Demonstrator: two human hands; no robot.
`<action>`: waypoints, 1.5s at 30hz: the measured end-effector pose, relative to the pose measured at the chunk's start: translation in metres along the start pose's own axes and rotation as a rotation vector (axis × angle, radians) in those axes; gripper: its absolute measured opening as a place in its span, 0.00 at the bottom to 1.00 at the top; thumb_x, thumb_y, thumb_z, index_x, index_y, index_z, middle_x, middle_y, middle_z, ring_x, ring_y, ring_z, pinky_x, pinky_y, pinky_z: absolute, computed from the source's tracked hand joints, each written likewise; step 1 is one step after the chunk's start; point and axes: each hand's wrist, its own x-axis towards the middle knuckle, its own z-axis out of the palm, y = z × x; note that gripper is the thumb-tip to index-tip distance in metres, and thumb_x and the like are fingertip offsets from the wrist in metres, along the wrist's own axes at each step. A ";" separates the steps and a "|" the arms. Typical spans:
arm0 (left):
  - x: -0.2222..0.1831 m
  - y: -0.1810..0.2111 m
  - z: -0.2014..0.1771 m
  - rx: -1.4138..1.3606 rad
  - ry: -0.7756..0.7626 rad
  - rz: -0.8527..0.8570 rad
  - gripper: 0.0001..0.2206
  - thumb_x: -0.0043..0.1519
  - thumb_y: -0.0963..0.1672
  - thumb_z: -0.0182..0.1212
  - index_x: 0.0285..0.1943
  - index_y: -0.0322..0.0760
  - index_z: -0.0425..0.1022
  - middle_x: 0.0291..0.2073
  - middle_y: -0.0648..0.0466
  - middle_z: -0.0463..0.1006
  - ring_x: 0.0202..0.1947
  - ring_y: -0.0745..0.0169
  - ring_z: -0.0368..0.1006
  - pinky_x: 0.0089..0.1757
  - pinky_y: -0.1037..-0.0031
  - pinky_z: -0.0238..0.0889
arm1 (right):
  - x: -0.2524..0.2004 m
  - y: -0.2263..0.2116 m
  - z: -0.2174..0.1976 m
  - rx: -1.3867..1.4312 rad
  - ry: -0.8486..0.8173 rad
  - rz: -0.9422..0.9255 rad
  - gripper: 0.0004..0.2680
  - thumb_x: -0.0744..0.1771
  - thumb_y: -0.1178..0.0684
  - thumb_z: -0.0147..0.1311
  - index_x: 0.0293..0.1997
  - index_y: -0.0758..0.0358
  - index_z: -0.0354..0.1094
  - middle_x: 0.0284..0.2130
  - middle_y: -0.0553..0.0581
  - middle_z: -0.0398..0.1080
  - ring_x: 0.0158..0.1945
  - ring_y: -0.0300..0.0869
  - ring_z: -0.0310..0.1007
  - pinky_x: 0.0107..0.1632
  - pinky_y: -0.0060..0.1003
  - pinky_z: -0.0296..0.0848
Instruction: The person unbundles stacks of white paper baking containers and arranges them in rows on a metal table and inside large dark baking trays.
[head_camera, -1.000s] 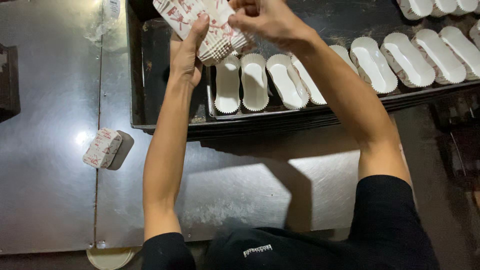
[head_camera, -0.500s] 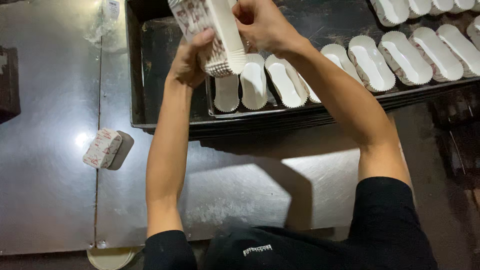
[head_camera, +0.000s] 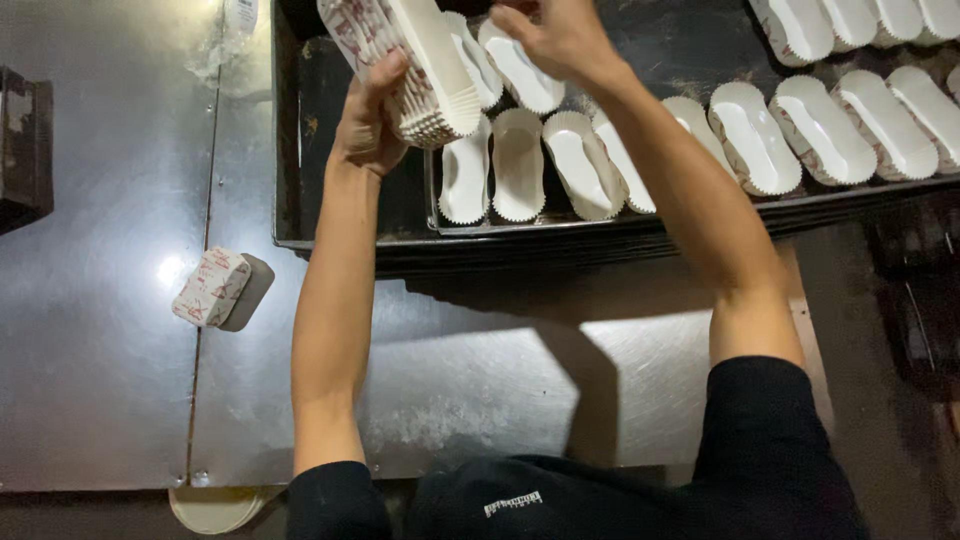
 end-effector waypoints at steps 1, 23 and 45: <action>0.005 0.001 0.003 0.001 0.000 0.004 0.32 0.58 0.49 0.75 0.67 0.30 0.68 0.54 0.47 0.80 0.55 0.56 0.80 0.57 0.62 0.72 | 0.001 -0.013 0.001 0.172 -0.038 0.175 0.10 0.73 0.50 0.52 0.50 0.67 0.74 0.38 0.57 0.77 0.41 0.38 0.75 0.45 0.37 0.75; 0.032 -0.028 0.026 0.083 0.062 -0.115 0.33 0.52 0.52 0.77 0.60 0.28 0.71 0.48 0.46 0.80 0.49 0.53 0.81 0.51 0.59 0.78 | -0.043 0.031 -0.029 0.266 -0.096 0.364 0.07 0.70 0.53 0.58 0.42 0.67 0.73 0.36 0.58 0.75 0.39 0.40 0.76 0.43 0.38 0.79; 0.034 -0.029 0.052 -0.011 -0.042 -0.108 0.29 0.58 0.48 0.77 0.62 0.26 0.69 0.49 0.45 0.79 0.52 0.51 0.80 0.54 0.57 0.75 | -0.067 0.060 -0.064 -0.220 -0.075 0.341 0.08 0.74 0.52 0.53 0.47 0.67 0.74 0.34 0.61 0.76 0.35 0.45 0.76 0.40 0.42 0.73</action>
